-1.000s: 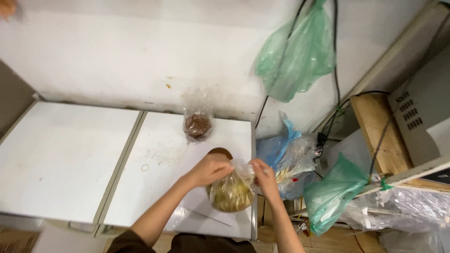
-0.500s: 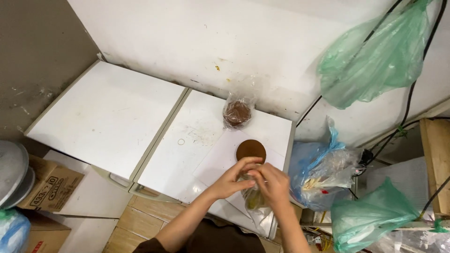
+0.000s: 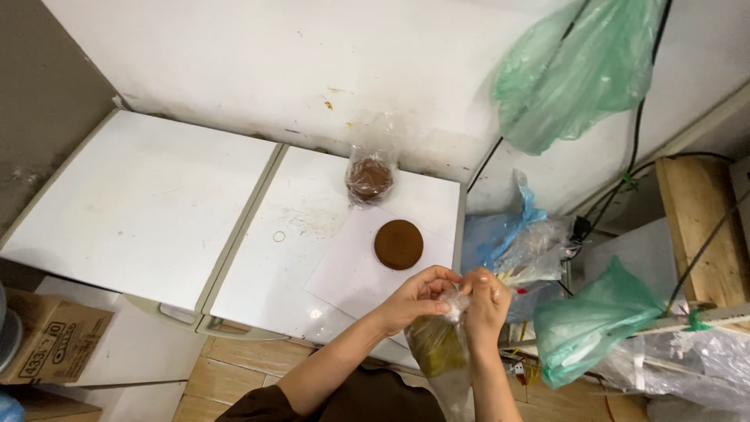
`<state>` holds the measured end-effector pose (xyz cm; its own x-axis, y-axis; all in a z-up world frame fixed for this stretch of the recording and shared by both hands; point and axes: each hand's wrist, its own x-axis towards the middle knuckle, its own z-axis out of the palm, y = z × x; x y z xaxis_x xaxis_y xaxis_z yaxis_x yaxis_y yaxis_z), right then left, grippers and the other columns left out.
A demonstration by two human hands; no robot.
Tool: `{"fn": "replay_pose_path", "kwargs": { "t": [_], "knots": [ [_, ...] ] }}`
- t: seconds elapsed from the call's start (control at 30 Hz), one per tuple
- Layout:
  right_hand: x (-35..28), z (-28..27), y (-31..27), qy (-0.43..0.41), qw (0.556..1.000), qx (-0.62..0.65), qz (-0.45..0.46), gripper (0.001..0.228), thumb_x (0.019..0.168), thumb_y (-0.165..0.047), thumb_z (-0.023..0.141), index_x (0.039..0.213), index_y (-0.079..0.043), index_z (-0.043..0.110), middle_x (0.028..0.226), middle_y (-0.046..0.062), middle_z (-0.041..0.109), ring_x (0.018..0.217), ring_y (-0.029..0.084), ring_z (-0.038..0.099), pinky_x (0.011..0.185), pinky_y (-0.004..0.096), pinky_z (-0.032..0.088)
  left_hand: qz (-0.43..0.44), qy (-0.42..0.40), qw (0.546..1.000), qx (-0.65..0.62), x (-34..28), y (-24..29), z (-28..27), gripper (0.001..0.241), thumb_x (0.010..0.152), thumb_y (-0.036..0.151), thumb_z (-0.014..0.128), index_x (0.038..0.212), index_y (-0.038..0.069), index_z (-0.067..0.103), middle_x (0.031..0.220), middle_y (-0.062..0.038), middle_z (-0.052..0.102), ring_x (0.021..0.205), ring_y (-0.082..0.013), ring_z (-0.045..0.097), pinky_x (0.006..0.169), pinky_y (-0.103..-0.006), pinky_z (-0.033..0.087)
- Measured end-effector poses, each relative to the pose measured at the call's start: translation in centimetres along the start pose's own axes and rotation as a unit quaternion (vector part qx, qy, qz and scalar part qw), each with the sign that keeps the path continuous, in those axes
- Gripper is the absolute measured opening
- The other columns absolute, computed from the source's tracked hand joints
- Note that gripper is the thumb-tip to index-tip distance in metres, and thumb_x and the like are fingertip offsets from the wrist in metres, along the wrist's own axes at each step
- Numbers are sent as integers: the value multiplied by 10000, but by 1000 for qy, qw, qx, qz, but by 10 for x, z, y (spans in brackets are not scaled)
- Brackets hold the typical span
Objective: Retrieve frosting and cake rounds to prepare for decorating.
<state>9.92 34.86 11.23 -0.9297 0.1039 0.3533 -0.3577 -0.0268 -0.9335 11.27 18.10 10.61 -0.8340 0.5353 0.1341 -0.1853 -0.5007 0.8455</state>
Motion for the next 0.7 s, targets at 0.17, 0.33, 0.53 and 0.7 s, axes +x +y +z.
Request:
{"fn": "replay_pose_path", "kwargs": {
  "t": [0.17, 0.33, 0.53, 0.7],
  "knots": [
    [3, -6, -6, 43, 996, 64, -34, 531, 1122, -401, 490, 723, -51, 502, 708, 8, 499, 655, 112, 446, 610, 288, 376, -38, 4, 999, -24, 8, -10, 6, 388, 972, 99, 639, 1346, 44, 550, 1201, -46, 637, 1111, -122, 614, 986, -299, 515],
    [3, -9, 9, 42, 993, 95, -52, 560, 1115, -410, 478, 665, -79, 431, 630, -4, 430, 569, 111, 389, 528, 290, 305, -62, 34, 991, -111, 9, -17, 10, 280, 1051, 171, 548, 1280, 16, 592, 1163, -59, 641, 1083, -130, 621, 984, -310, 506],
    [1, -5, -8, 41, 982, 180, -38, 570, 1124, -442, 462, 668, -106, 399, 629, -19, 382, 569, 106, 371, 530, 296, 299, -38, 38, 994, -95, 12, -22, 20, 245, 944, 36, 635, 1187, 42, 605, 1071, -28, 635, 1010, -105, 610, 934, -279, 505],
    [-5, -20, 12, 113, 974, 184, -66, 625, 1084, -563, 410, 618, -154, 325, 549, -73, 300, 442, 82, 285, 413, 278, 218, 6, 78, 996, -37, 18, -23, 36, 364, 856, -93, 693, 990, 113, 425, 913, -35, 607, 836, -96, 610, 763, -254, 519]
  ]
}}
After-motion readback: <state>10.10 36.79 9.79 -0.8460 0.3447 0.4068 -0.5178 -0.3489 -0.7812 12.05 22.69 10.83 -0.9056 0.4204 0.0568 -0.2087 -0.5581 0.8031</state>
